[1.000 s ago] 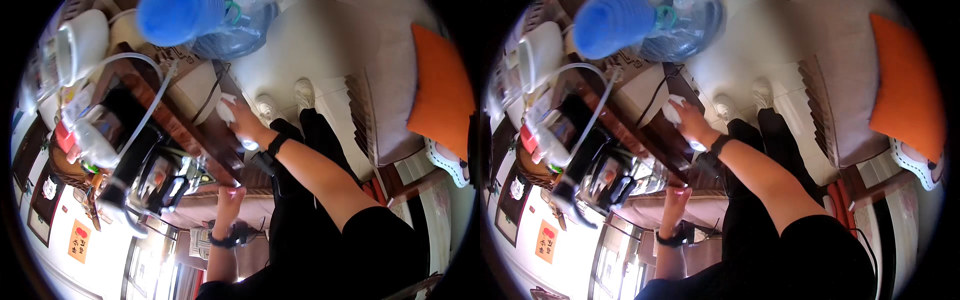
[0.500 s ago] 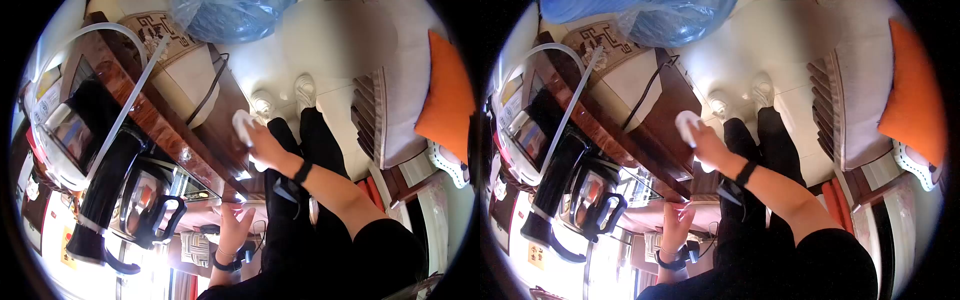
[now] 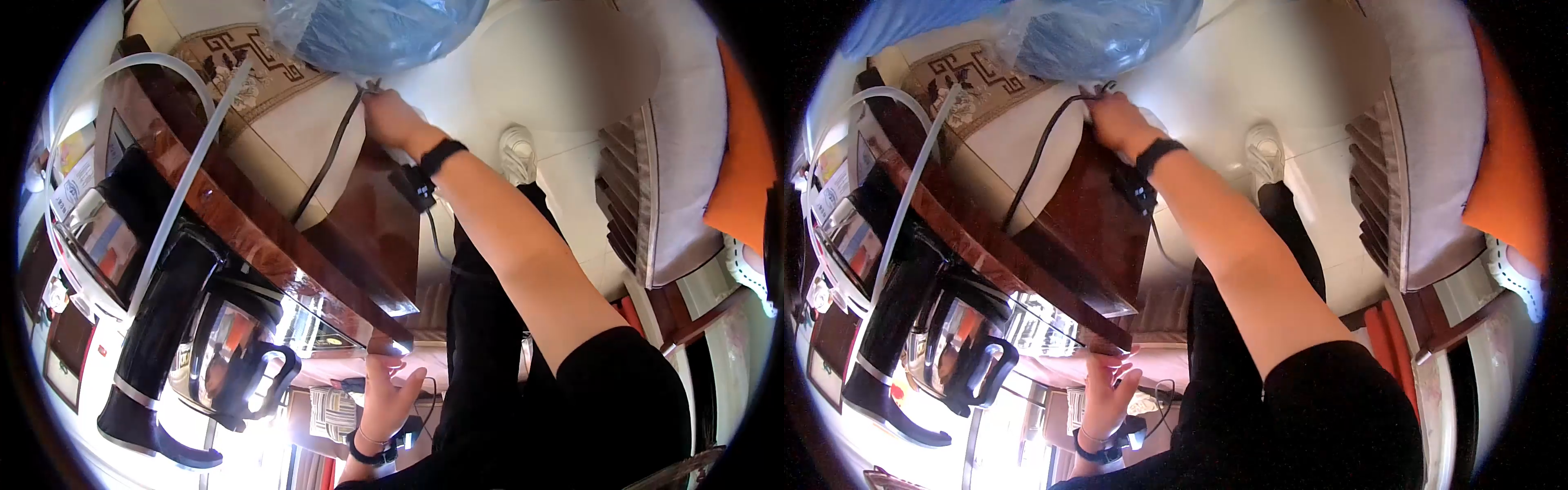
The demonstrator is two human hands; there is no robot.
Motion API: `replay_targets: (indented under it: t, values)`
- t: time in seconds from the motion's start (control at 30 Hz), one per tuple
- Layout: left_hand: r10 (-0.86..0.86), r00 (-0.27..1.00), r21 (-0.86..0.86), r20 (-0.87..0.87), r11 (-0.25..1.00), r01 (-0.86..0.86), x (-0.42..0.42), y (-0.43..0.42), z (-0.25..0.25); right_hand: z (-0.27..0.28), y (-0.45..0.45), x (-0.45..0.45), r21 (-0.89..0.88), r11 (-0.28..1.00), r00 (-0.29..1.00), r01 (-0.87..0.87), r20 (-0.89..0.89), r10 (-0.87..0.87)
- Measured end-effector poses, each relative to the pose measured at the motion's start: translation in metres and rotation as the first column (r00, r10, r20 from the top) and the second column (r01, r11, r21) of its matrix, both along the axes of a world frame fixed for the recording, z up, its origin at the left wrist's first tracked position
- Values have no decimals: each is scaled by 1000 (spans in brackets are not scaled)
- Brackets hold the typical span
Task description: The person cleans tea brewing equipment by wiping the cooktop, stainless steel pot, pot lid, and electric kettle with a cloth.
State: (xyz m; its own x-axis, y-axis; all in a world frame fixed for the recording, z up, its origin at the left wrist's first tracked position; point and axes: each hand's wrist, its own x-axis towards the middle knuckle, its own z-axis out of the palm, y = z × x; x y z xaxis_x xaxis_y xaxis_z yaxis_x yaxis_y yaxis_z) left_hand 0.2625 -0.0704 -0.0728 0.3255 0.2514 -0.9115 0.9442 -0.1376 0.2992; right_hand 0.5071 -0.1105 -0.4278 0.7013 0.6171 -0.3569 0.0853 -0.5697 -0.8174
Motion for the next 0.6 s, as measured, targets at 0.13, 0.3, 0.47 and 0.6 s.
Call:
replay_targets:
  t: [0.13, 0.3, 0.47, 0.6]
  values:
    - [-2, 999, -18, 38, 1000, 2, -2, 2, -2, -28, -9, -31, -162, 987, 986, 4, -162, -31]
    - [27, 990, -80, 141, 997, -16, -6, 1, -12, 72, -44, -75, -123, 992, 974, -14, -228, -15]
    - [74, 989, -72, 128, 995, -65, 3, 1, -17, 179, -42, -60, 13, 1000, 1000, 12, -27, -12]
    - [-123, 986, 29, 111, 992, 121, 4, 6, -23, 210, -32, -27, 47, 998, 996, -52, 69, 49]
